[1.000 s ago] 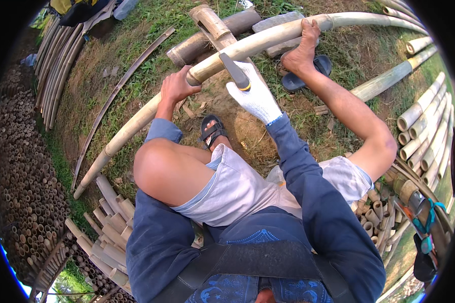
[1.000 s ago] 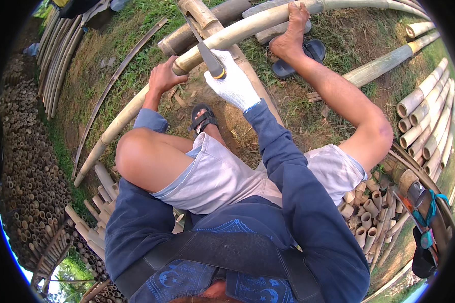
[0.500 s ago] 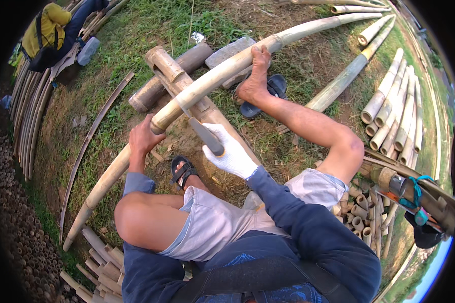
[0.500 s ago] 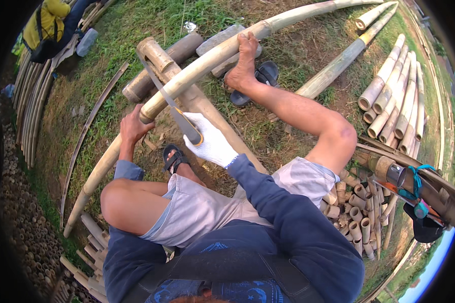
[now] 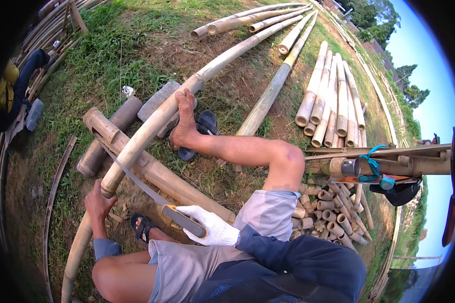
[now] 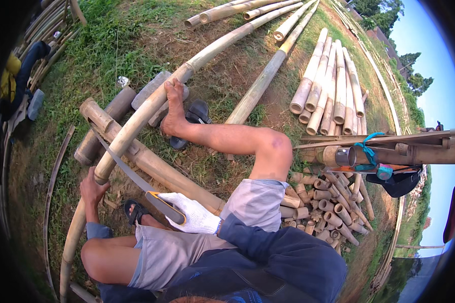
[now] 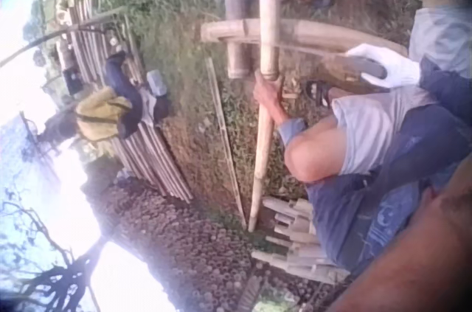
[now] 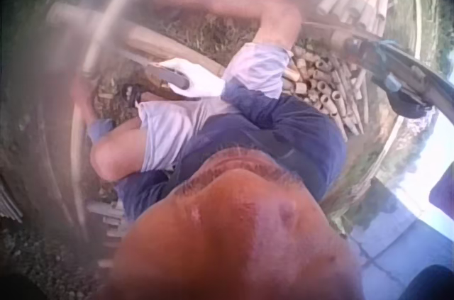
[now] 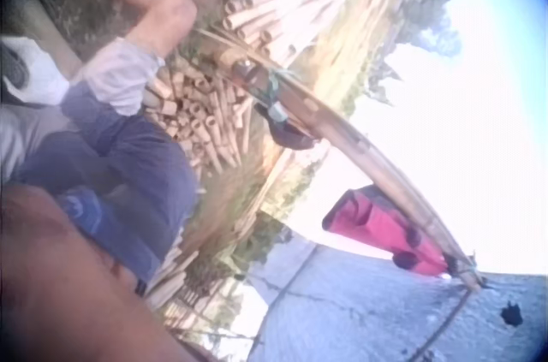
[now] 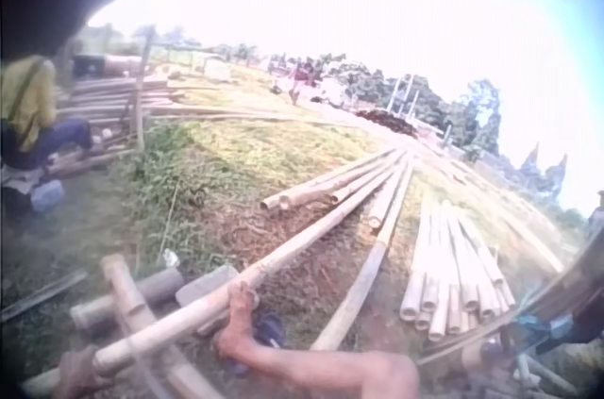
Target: The person uses a hand saw to cut long bamboo poles into shorter sections. They position each pole on a makeshift wooden stand, saw through it, and then move the cut pieces aside. The process is repeated for multiple poles.
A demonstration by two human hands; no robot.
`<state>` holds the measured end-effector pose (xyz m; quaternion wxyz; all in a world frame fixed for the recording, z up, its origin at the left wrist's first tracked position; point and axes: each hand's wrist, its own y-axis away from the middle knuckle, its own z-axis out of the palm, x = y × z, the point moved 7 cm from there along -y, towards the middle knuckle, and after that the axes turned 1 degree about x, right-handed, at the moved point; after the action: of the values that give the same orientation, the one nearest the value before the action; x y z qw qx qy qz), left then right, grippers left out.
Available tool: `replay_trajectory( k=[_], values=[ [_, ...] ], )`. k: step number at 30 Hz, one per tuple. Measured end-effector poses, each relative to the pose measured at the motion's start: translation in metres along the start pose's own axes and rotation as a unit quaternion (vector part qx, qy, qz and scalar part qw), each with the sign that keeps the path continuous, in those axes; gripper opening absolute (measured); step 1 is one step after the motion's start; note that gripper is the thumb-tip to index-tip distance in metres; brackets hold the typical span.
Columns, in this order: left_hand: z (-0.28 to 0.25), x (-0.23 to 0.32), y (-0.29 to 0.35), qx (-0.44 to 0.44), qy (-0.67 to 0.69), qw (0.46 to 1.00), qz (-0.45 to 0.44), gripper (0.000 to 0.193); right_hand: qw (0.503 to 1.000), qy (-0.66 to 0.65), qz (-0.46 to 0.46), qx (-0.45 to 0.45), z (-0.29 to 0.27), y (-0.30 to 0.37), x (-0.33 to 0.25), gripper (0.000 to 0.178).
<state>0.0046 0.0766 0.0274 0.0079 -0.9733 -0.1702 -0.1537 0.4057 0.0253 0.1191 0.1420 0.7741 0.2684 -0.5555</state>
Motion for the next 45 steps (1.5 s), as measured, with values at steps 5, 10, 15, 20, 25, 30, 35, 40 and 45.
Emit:
replay_trajectory(
  k=[5, 10, 15, 20, 25, 30, 35, 40, 45],
  values=[
    [-0.022, 0.002, -0.009, -0.028, 0.008, 1.000, 0.009, 0.066, 1.000, 0.011, 0.004, -0.008, 0.051, -0.123, 0.024, 0.067],
    [-0.003, 0.014, 0.015, -0.010, -0.017, 1.000, 0.021, 0.072, 0.995, -0.005, 0.101, -0.028, 0.049, -0.072, 0.041, 0.067],
    [0.011, 0.005, 0.026, 0.043, -0.004, 0.999, 0.032, 0.074, 1.000, -0.011, -0.003, 0.007, 0.051, -0.065, 0.052, 0.070],
    [0.009, 0.005, 0.016, 0.028, -0.023, 0.999, 0.025, 0.076, 0.997, -0.002, 0.072, -0.014, 0.057, -0.068, 0.063, 0.070],
    [-0.003, 0.014, 0.019, 0.099, -0.004, 0.992, 0.074, 0.071, 0.999, -0.038, 0.004, 0.009, 0.041, -0.108, -0.013, 0.069],
    [-0.006, 0.004, 0.025, 0.096, 0.016, 0.993, 0.063, 0.070, 0.998, 0.063, -0.007, -0.004, 0.005, 0.021, -0.003, 0.074],
    [0.004, 0.005, 0.028, 0.068, 0.042, 0.996, 0.039, 0.068, 0.997, 0.069, 0.016, -0.011, -0.029, 0.067, -0.035, 0.070],
    [-0.011, 0.009, 0.014, 0.025, -0.010, 1.000, 0.007, 0.073, 0.999, -0.021, 0.039, -0.007, 0.009, -0.035, -0.015, 0.067],
    [-0.016, 0.005, 0.019, 0.075, 0.058, 0.993, 0.070, 0.069, 1.000, 0.006, -0.007, -0.007, 0.026, -0.010, 0.024, 0.071]
  ],
)
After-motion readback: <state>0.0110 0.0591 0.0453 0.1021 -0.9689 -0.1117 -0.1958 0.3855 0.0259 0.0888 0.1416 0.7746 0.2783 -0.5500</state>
